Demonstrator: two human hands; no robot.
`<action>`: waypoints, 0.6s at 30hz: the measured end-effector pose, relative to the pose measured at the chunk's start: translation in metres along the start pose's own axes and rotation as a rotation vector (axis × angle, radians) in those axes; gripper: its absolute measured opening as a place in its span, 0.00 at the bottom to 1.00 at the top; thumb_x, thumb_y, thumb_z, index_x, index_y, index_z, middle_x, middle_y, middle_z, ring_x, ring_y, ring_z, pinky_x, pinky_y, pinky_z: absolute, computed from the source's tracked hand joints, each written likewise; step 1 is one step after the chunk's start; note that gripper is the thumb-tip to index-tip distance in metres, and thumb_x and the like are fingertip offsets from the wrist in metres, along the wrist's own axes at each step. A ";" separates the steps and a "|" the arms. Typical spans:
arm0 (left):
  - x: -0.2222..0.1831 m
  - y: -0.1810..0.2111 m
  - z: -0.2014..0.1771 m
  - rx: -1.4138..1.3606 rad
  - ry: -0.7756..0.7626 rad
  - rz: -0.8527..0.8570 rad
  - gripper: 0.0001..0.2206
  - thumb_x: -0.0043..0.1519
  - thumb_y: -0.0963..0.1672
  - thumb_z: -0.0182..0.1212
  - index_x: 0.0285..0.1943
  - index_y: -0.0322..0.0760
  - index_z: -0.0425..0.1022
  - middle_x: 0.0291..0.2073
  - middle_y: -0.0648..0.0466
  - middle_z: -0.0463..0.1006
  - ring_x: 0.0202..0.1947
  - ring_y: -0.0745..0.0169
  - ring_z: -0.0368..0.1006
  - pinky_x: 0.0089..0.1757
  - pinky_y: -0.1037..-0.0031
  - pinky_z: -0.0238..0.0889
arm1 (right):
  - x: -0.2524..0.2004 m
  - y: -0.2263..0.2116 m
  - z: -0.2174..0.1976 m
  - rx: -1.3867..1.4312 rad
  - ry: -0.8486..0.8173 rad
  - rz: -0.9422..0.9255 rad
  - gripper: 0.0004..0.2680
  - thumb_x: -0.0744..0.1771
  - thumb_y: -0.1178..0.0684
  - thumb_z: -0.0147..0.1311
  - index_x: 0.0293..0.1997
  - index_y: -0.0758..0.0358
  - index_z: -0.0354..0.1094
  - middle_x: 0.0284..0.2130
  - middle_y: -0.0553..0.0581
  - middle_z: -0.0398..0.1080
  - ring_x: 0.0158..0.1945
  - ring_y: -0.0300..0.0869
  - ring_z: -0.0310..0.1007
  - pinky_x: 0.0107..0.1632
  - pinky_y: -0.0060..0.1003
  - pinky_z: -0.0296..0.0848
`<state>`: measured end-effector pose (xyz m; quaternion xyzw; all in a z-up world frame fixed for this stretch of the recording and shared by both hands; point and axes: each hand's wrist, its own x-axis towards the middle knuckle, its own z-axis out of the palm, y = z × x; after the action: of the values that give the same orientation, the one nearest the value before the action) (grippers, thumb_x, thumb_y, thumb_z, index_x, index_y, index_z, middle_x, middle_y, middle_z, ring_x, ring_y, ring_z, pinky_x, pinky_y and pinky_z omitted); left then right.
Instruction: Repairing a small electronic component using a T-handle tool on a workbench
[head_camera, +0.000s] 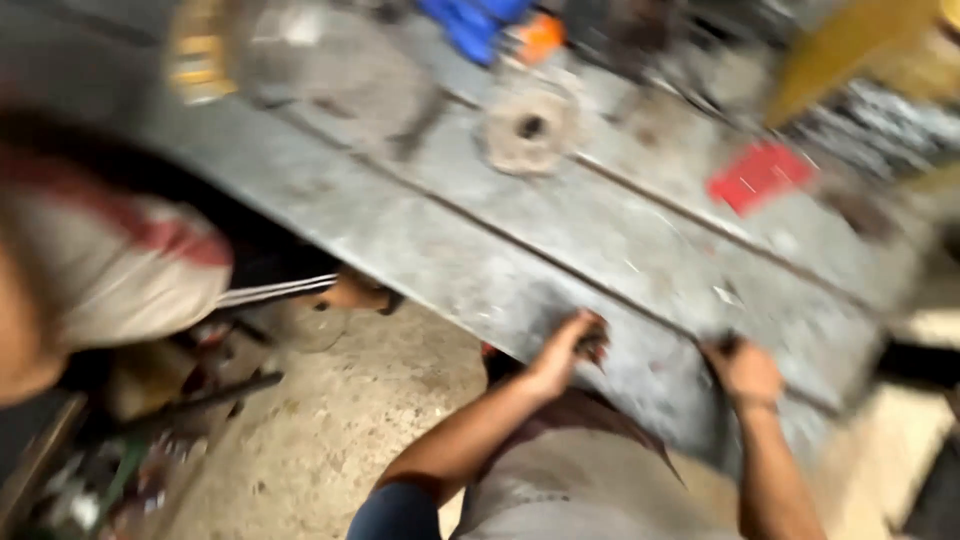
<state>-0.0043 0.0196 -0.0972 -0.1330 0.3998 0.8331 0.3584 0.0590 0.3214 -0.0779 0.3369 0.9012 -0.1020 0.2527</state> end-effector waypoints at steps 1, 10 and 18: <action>-0.005 0.002 -0.001 0.015 -0.040 -0.073 0.16 0.69 0.53 0.52 0.48 0.37 0.73 0.35 0.48 0.77 0.30 0.58 0.74 0.31 0.68 0.70 | -0.007 -0.003 -0.003 0.015 -0.013 0.082 0.25 0.66 0.24 0.49 0.46 0.58 0.77 0.43 0.66 0.81 0.51 0.61 0.79 0.47 0.51 0.75; -0.017 0.023 0.012 0.041 -0.138 -0.081 0.25 0.67 0.57 0.51 0.51 0.31 0.72 0.31 0.36 0.78 0.29 0.46 0.81 0.33 0.60 0.79 | 0.011 0.005 -0.010 0.530 -0.030 -0.147 0.18 0.61 0.38 0.62 0.40 0.67 0.75 0.37 0.71 0.78 0.50 0.64 0.77 0.54 0.58 0.74; -0.019 0.026 0.028 -0.071 -0.055 -0.060 0.21 0.65 0.55 0.58 0.47 0.34 0.74 0.32 0.39 0.78 0.29 0.47 0.79 0.31 0.63 0.78 | -0.088 -0.046 -0.046 1.510 0.043 -0.770 0.06 0.69 0.60 0.56 0.46 0.75 0.64 0.38 0.73 0.75 0.40 0.56 0.82 0.42 0.49 0.81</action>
<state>-0.0074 0.0207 -0.0545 -0.1348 0.3559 0.8389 0.3893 0.0675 0.2548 0.0080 0.0868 0.6477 -0.7489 -0.1095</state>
